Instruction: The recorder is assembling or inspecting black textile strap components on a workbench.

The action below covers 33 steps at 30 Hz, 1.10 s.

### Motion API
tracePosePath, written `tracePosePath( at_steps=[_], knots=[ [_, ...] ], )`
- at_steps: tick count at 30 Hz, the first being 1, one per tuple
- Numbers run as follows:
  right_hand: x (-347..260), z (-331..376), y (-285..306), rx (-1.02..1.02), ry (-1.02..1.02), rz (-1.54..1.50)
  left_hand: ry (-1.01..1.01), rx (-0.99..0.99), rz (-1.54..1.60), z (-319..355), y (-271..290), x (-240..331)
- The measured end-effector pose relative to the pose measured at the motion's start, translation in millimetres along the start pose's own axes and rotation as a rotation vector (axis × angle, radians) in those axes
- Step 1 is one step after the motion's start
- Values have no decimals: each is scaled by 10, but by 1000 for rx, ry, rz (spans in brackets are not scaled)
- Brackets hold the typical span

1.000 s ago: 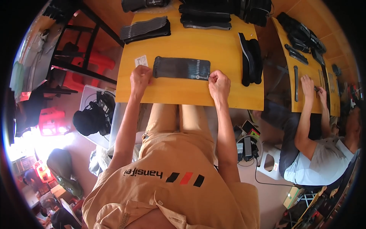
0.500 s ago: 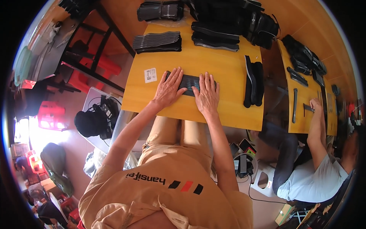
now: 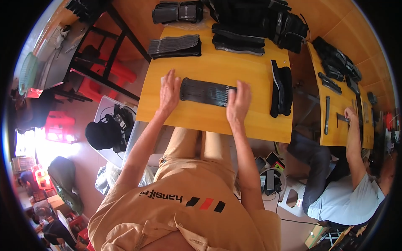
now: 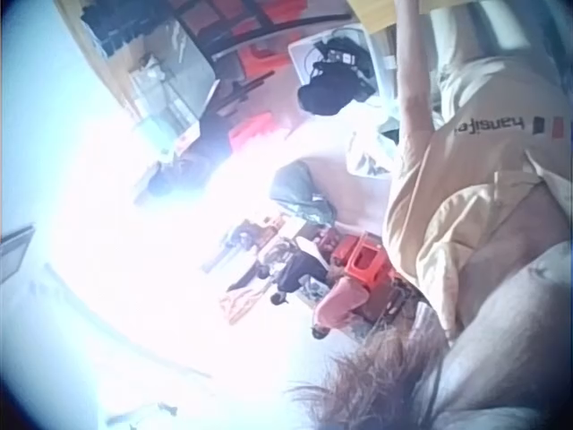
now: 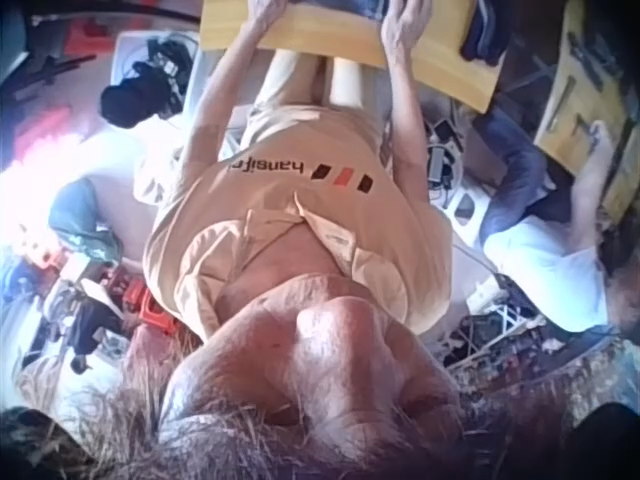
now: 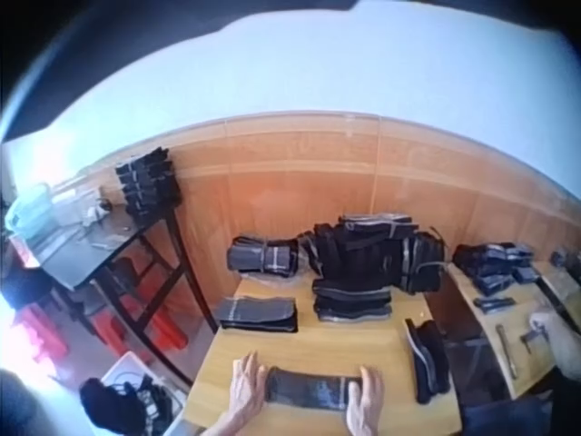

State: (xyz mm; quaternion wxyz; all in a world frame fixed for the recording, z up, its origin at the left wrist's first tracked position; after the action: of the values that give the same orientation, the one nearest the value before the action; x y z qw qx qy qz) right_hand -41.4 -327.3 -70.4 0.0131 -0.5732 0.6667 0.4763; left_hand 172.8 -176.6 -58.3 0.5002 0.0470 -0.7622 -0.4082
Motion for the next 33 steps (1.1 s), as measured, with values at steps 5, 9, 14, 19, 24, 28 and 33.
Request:
tracePosePath(
  at_steps=[5, 9, 14, 19, 24, 28, 33],
  knots=[
    [328, 185, 353, 447, -263, -426, 239, 30, -207, -96, 31, -112],
    [363, 184, 311, 403, -226, -306, 312, 63, -343, -117, -107, -74],
    [282, 146, 328, 348, -213, -267, 351, 80, -443, -167, -187, -38],
    [275, 129, 317, 364, -186, -260, 330, 123, -398, -112, -231, -33],
    [274, 121, 317, 372, -189, -283, 282, 165, -306, -73, -172, 17],
    [280, 156, 338, 386, -229, -314, 239, 125, -235, -46, -214, 51],
    [323, 172, 317, 383, -273, -305, 160, 130, -247, -38, -208, 110]
  ],
)
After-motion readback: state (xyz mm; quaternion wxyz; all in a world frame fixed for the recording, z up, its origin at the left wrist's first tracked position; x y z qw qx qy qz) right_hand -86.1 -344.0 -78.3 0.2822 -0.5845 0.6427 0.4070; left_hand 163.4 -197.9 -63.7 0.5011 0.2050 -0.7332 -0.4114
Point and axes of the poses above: each hand's wrist, its own z-axis away from the middle knuckle, its own y-axis out of the back of the hand, x = y × z, the point moved 10 cm from there along -z, towards the middle knuckle, and after that the axes turned 11 degrees about y, right-handed, at the moved point
